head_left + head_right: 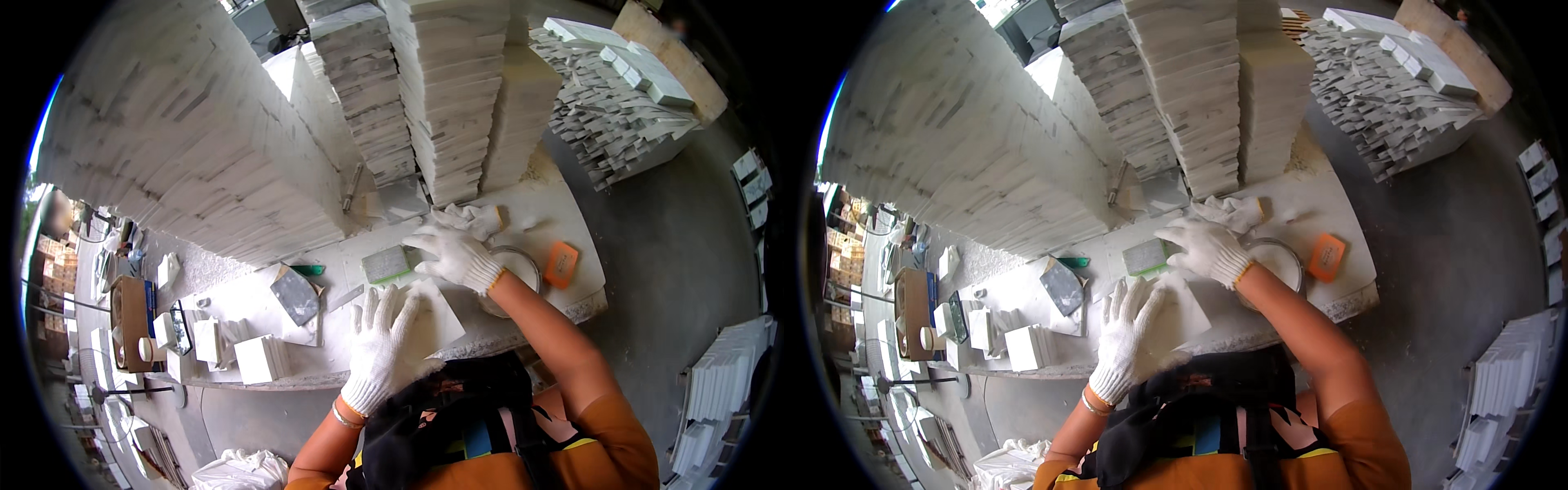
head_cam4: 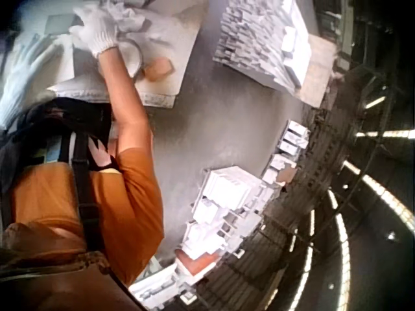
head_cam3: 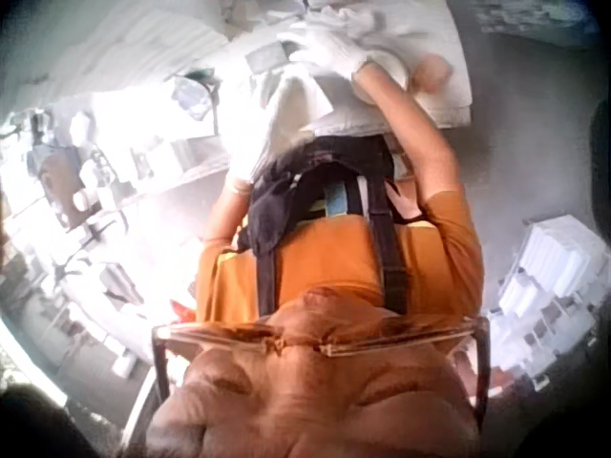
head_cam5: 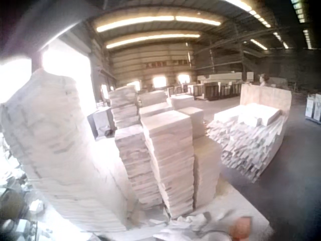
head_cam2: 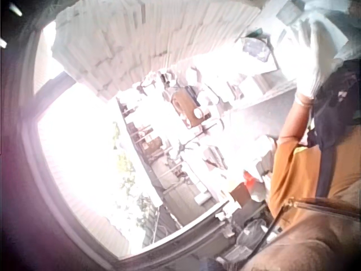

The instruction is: The person applies a white paste to the edges of small square tiles using a putty knife, then smooths the edges with a green sponge and an orange block. They inspect the tiles and stack them on a nearby pile.

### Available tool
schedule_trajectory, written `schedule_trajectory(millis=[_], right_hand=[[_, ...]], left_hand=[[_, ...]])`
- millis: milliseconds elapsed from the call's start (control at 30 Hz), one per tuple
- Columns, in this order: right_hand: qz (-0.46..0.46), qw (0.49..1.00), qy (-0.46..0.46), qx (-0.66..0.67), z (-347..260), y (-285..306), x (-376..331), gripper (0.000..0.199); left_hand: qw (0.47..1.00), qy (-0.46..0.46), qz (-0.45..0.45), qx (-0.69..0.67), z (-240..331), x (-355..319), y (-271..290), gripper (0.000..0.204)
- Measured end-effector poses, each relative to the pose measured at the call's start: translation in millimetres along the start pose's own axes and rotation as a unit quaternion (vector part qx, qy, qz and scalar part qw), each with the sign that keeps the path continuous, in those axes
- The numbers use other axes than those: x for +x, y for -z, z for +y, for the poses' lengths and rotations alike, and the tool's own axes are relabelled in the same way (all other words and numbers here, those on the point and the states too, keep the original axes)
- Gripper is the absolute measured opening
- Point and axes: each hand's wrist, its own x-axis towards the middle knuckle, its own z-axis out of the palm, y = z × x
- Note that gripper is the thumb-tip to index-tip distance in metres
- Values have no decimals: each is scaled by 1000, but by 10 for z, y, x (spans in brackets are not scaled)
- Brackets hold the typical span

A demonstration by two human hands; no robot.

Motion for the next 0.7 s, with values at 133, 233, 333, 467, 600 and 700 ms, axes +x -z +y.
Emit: schedule_trajectory(millis=[133, 233, 333, 467, 600, 700], right_hand=[[-113, 989, 95, -24, 238, -567, 411, 65], [-177, 976, 96, -87, 310, -808, 596, 74], [-193, 970, 84, -120, 393, -919, 626, 79], [-227, 951, 48, -206, 95, -877, 837, 71], [-262, 953, -24, -153, -37, -398, 798, 66], [-82, 993, -73, 41, 225, -188, 478, 64]], left_hand=[[999, 15, 3, -35, -29, -19, -78, 103], [998, -3, 45, -54, -58, -35, -143, 97], [996, -10, 55, -71, -32, 15, -192, 93], [993, -33, 106, -40, -120, -82, -321, 98], [994, -57, 81, -55, 79, 22, 26, 91], [993, -79, 86, -5, 150, 64, 126, 87]])
